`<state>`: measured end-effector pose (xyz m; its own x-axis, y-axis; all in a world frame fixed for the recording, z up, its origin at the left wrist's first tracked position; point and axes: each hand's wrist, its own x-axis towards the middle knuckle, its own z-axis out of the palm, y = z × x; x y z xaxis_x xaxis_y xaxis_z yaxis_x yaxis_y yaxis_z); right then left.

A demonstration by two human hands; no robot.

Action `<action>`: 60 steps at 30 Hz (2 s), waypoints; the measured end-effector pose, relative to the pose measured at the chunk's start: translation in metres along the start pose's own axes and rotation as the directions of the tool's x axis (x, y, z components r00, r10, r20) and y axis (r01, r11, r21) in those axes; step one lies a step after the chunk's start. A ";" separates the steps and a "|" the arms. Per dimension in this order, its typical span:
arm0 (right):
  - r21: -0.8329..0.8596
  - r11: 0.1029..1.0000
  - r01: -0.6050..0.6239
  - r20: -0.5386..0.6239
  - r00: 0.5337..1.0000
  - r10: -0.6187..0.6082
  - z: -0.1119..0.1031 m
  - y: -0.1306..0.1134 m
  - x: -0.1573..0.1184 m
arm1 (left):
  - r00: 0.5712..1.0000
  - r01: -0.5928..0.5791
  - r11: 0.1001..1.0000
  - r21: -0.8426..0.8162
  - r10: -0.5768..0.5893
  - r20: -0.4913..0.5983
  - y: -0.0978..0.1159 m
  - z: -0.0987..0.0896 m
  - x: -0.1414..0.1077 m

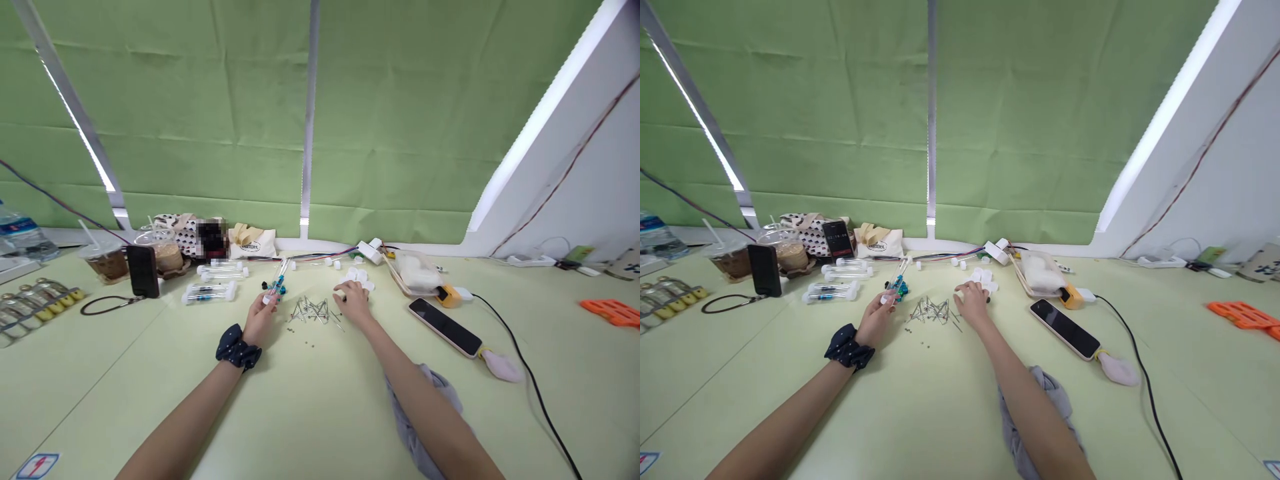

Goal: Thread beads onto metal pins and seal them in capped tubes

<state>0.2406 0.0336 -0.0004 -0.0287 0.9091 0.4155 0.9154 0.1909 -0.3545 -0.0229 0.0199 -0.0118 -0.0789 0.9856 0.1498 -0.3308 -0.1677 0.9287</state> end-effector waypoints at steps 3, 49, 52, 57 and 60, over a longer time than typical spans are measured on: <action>0.071 0.979 0.189 0.120 0.973 -0.196 0.001 -0.023 -0.009 | 0.995 0.098 0.980 -0.172 -0.093 0.038 0.000 -0.003 0.003; 0.949 0.313 0.028 -0.074 0.988 0.135 -0.033 -0.047 0.001 | 0.900 0.271 0.962 -0.043 -0.237 0.365 0.013 0.007 -0.014; 0.948 0.316 0.034 -0.083 0.986 0.142 -0.035 -0.051 -0.001 | 0.896 0.285 0.957 -0.046 -0.250 0.366 0.012 0.006 -0.013; 0.950 0.306 0.059 -0.116 0.979 0.169 -0.030 -0.052 -0.001 | 0.884 0.300 0.954 -0.025 -0.268 0.384 0.008 0.004 -0.013; 0.943 0.330 0.041 -0.092 0.986 0.140 -0.028 -0.056 -0.004 | 0.882 0.294 0.956 -0.017 -0.264 0.391 0.010 0.006 -0.014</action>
<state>0.2007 0.0093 0.0416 0.1372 0.8888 0.4374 -0.0774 0.4498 -0.8898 -0.0196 0.0049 -0.0027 0.3856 0.9225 0.0193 -0.3550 0.1290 0.9259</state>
